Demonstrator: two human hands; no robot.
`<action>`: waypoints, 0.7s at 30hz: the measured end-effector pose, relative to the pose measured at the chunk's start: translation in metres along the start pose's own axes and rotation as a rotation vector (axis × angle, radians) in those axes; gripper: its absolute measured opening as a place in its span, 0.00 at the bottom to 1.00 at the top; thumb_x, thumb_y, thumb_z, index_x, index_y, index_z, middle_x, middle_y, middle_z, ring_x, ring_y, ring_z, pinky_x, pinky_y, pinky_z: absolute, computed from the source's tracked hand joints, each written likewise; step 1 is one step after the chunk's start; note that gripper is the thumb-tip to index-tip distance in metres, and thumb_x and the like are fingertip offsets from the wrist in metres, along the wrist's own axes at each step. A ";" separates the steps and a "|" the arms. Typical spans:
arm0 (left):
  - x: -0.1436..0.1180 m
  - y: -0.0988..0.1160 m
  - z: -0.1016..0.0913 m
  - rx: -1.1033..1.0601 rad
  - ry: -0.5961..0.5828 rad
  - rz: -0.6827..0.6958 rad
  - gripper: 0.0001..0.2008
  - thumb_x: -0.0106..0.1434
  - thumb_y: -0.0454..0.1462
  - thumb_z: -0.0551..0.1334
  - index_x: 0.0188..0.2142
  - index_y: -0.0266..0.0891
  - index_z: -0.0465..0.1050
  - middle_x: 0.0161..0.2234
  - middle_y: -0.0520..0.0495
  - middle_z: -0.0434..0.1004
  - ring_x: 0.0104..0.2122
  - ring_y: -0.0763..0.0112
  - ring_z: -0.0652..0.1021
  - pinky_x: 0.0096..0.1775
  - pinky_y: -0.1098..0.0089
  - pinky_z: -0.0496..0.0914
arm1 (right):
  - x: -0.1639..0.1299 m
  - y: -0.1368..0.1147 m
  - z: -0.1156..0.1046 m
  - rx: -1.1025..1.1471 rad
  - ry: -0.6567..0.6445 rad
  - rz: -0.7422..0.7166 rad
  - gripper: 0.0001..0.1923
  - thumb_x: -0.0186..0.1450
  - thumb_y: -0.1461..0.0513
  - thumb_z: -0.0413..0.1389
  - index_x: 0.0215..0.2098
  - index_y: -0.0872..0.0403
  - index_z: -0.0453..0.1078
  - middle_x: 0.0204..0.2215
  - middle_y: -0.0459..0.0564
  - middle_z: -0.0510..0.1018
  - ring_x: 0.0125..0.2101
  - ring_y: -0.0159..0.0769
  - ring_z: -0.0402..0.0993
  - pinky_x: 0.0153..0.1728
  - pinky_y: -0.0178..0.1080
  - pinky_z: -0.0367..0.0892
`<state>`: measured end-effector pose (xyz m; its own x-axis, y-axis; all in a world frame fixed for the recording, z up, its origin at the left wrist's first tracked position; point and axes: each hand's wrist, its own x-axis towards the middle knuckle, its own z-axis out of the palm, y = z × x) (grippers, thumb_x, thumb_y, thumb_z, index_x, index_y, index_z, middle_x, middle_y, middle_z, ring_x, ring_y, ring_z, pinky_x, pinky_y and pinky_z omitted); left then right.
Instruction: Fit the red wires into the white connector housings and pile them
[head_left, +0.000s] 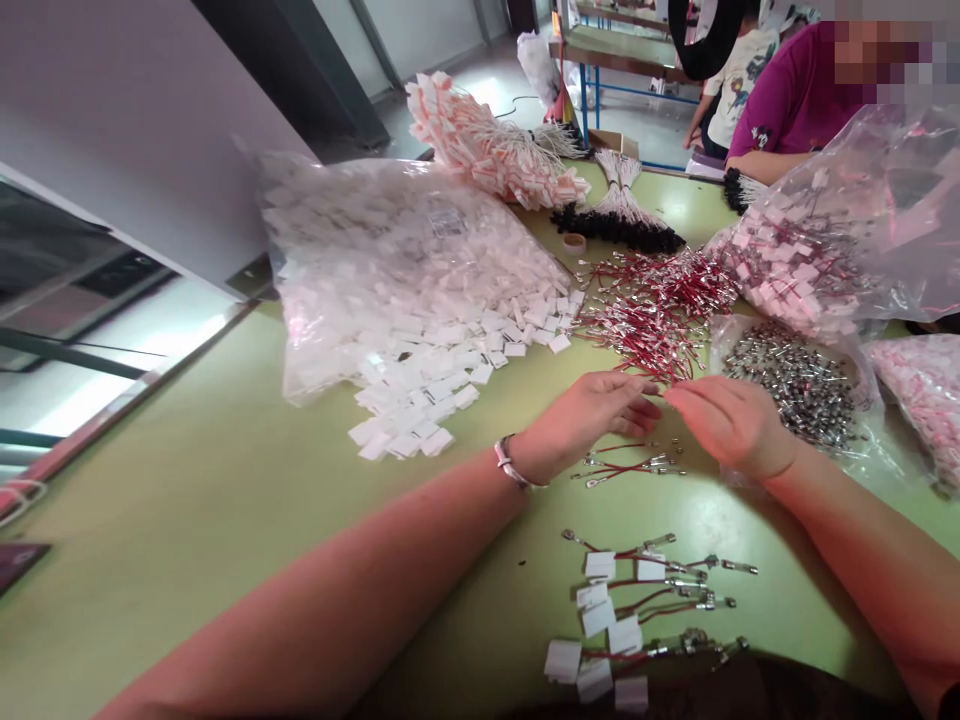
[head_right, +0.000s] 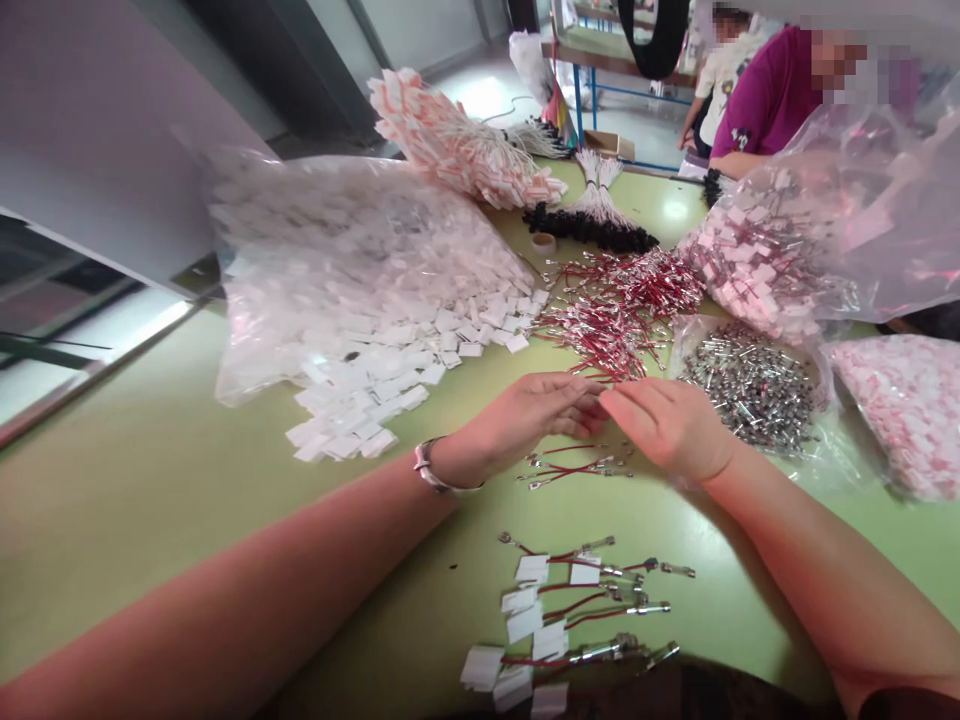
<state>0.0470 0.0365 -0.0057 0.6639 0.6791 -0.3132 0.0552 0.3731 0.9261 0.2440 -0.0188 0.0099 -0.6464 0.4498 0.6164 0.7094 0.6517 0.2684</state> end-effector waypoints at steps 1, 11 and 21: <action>0.000 0.000 0.001 -0.072 -0.027 -0.019 0.14 0.65 0.43 0.57 0.38 0.34 0.74 0.33 0.44 0.78 0.30 0.73 0.76 0.37 0.69 0.71 | 0.004 -0.007 0.000 0.027 -0.030 -0.039 0.08 0.66 0.69 0.51 0.41 0.58 0.71 0.33 0.52 0.79 0.34 0.33 0.71 0.32 0.36 0.69; 0.000 0.002 -0.007 0.131 0.097 0.025 0.13 0.66 0.41 0.55 0.34 0.34 0.72 0.27 0.48 0.72 0.21 0.78 0.66 0.25 0.74 0.63 | 0.014 0.004 -0.012 0.136 -0.470 0.387 0.16 0.69 0.63 0.44 0.44 0.49 0.74 0.38 0.50 0.78 0.36 0.36 0.71 0.32 0.39 0.63; -0.003 0.004 -0.010 0.607 0.170 0.247 0.17 0.68 0.47 0.47 0.30 0.39 0.63 0.25 0.52 0.63 0.26 0.73 0.65 0.30 0.71 0.64 | -0.011 0.066 -0.023 -0.021 -1.045 0.840 0.10 0.59 0.55 0.55 0.32 0.52 0.74 0.28 0.51 0.78 0.25 0.37 0.69 0.22 0.37 0.54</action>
<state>0.0379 0.0420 -0.0034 0.5868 0.8075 -0.0600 0.3593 -0.1933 0.9130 0.3043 0.0058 0.0377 0.0812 0.9650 -0.2493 0.9927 -0.0558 0.1071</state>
